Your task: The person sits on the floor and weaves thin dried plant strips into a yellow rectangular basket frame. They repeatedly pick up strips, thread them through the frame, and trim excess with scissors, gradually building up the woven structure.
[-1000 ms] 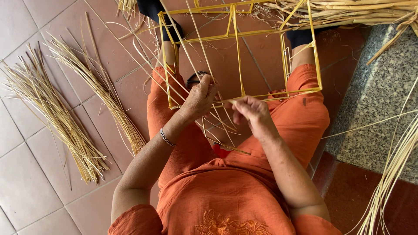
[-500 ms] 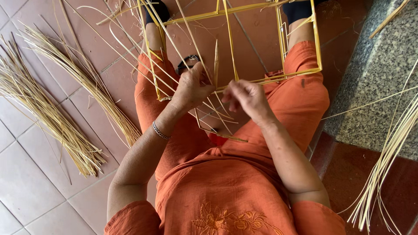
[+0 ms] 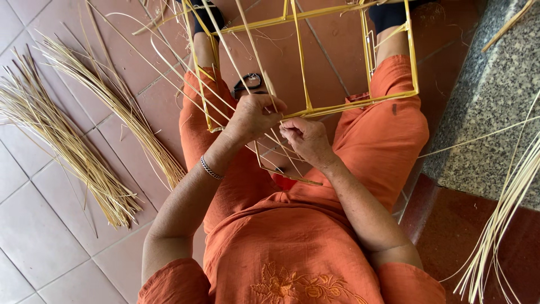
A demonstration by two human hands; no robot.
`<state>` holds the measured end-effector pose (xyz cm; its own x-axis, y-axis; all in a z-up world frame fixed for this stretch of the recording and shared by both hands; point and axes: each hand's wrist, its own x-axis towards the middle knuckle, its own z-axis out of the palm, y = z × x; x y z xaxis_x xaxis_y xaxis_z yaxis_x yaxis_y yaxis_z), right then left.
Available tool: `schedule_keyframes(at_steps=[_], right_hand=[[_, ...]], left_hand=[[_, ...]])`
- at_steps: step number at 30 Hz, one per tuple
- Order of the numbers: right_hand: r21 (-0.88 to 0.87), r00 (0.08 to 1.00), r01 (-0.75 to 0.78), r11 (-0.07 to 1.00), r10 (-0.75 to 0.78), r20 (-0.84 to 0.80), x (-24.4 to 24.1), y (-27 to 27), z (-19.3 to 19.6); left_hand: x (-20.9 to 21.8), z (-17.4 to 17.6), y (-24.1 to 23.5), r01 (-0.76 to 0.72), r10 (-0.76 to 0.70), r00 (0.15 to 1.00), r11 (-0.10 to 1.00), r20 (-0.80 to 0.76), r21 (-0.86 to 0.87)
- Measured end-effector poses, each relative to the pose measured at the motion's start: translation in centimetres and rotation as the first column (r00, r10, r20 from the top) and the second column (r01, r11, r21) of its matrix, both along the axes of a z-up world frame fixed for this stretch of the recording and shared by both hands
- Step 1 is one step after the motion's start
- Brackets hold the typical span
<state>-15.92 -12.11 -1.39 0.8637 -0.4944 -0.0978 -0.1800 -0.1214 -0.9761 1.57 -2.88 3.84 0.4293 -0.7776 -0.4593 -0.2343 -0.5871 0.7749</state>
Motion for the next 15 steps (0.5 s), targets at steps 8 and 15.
schedule_keyframes(at_steps=[8, 15], right_hand=[[-0.126, 0.998, 0.043, 0.991, -0.036, 0.057, -0.4, 0.2, 0.8], [-0.156, 0.982, 0.155, 0.975, -0.135, 0.135, -0.4, 1.7, 1.2]], left_hand=[[-0.8, -0.2, 0.0, 0.168, -0.130, 0.905, 0.984, 0.406, -0.060], [-0.3, -0.7, -0.2, 0.158, -0.150, 0.966, 0.987, 0.209, -0.020]])
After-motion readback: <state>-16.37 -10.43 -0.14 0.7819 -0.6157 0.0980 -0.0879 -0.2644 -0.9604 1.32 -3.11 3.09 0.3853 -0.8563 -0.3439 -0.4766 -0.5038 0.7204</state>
